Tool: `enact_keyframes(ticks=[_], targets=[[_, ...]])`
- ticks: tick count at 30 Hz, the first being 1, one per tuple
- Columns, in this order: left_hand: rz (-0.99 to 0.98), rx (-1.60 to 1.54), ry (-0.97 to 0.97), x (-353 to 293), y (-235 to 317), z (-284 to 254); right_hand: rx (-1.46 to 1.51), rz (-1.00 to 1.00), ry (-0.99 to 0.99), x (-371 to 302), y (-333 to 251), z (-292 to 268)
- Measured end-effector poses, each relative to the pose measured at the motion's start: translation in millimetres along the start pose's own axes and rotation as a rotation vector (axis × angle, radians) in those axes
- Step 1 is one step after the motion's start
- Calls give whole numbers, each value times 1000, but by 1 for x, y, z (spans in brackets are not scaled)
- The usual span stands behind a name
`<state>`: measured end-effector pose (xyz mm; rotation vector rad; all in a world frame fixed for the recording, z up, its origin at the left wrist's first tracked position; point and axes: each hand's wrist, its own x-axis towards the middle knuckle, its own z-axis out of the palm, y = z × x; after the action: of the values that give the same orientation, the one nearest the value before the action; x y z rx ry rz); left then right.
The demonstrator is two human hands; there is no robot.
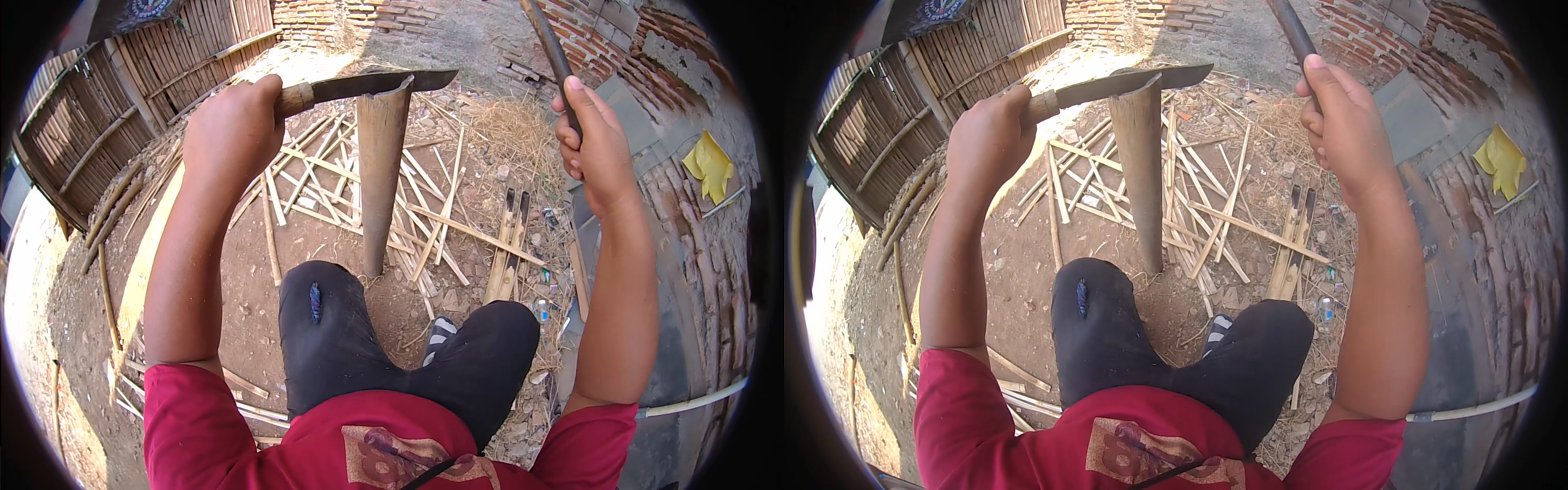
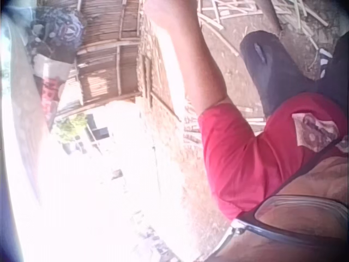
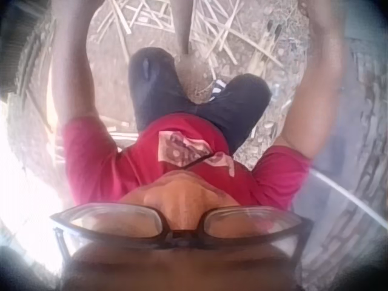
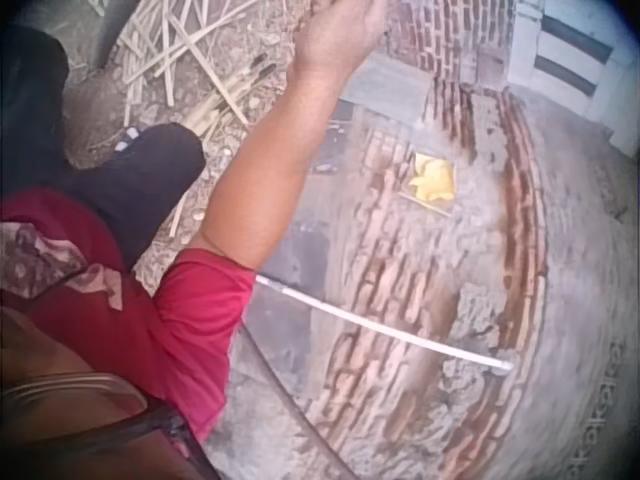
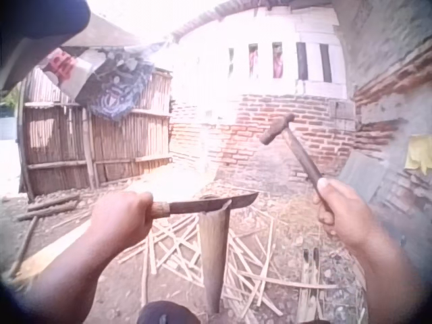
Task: The person splits a piece of bamboo by placing a blade into the top of the stalk and striking the blade with a hammer.
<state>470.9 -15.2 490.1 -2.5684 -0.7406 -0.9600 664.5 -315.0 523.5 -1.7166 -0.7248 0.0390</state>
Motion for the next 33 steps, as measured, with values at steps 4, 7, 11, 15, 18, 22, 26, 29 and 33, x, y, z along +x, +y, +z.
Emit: enact_keyframes(ticks=[4,7,11,15,18,22,26,29,33], targets=[[10,3,-14,-1,0,-1,-175,57,-89,8,39,13],[16,2,-14,1,2,-3,-234,127,-137,12,43,8],[6,10,-12,-2,-1,-3,8,24,-30,4,2,1],[12,-6,-22,-1,0,-3,-59,64,-55,5,32,11],[-10,26,-66,0,-2,-4,-287,203,-136,7,35,13],[15,4,7,-3,-5,0,76,-31,50,3,-1,4],[9,-1,-3,-1,-2,-2,133,64,-23,3,39,18],[16,27,4,2,-6,-3,-217,164,-138,6,54,23],[28,33,32,0,-5,-2,148,21,-13,-2,13,18]])
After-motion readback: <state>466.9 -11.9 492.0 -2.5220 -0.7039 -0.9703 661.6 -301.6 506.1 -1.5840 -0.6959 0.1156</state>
